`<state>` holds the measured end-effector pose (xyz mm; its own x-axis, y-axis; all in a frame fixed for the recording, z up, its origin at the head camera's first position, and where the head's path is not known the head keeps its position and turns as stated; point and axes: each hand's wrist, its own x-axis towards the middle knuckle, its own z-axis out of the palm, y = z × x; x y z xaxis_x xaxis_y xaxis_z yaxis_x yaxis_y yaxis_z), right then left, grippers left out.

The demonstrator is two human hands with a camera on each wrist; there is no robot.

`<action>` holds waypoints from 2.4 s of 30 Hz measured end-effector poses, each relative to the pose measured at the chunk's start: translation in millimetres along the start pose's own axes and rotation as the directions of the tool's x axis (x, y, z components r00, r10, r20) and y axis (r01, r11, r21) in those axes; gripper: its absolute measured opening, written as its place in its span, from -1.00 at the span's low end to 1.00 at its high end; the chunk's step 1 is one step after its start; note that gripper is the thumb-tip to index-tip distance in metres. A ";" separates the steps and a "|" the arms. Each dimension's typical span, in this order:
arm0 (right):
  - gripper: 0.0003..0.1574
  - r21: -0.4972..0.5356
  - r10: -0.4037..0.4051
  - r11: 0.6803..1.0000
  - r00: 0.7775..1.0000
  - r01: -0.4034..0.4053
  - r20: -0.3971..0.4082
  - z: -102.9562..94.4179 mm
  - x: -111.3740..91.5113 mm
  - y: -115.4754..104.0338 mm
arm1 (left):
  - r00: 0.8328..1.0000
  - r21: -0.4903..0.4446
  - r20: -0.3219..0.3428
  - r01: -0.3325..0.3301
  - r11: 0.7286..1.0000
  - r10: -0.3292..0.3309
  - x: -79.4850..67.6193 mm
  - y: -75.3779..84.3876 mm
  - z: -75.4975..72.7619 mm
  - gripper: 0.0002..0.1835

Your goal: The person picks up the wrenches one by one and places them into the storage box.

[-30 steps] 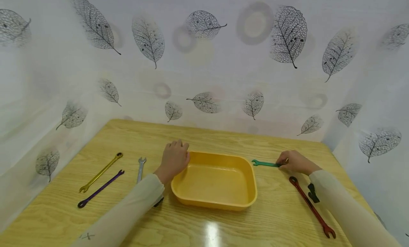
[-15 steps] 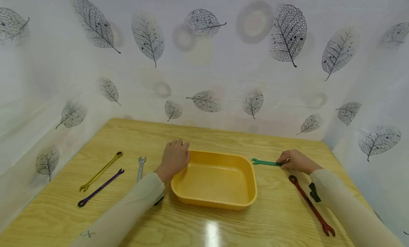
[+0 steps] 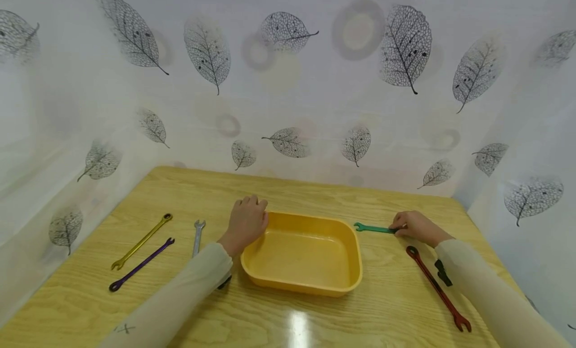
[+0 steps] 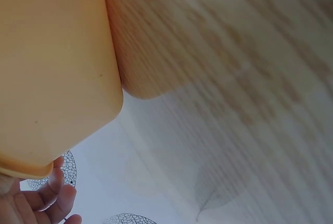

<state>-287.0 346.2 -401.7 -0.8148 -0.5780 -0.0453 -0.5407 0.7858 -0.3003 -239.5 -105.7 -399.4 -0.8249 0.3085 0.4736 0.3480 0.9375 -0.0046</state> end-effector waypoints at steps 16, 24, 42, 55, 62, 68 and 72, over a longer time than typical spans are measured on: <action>-0.80 -0.033 -0.039 0.999 0.999 0.039 -0.015 1.7 1.1 -0.4 | 1.000 -0.001 0.003 0.005 1.000 -0.005 -1.3 0.5 -0.6 -0.84; -0.84 -0.025 -0.038 0.999 0.999 0.038 -0.002 -0.5 1.8 -3.8 | 1.000 0.014 0.017 0.012 1.000 -0.012 -1.1 0.2 1.1 -0.84; -0.89 0.020 -0.085 0.996 0.996 0.085 -0.013 -1.0 1.1 1.2 | 0.999 0.003 0.031 0.022 1.000 -0.022 -0.2 0.6 1.0 -0.85; -0.91 0.021 -0.044 0.999 0.998 0.045 -0.034 -3.9 -2.5 0.7 | 0.999 0.013 0.030 0.023 1.000 -0.023 -0.5 1.1 0.8 -0.81; -0.88 0.021 -0.071 0.997 0.996 0.072 -0.047 -6.1 -2.5 -1.8 | 0.999 0.008 0.033 0.023 1.000 -0.024 -0.8 2.5 -3.8 -0.83; -0.85 -0.027 -0.087 0.996 0.994 0.085 -0.062 -8.8 -3.1 -5.7 | 1.000 0.015 0.013 0.015 1.000 -0.016 -0.8 3.0 -3.6 -0.84; -0.84 -0.033 -0.089 0.996 0.994 0.087 -0.071 -11.3 -3.1 -10.2 | 1.000 0.015 0.006 0.012 1.000 -0.012 -1.1 2.3 -1.7 -0.84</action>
<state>-281.4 342.4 -387.8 -0.7763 -0.6285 0.0488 -0.6158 0.7396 -0.2716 -237.1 -104.2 -398.4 -0.8319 0.2979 0.4682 0.3311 0.9435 -0.0120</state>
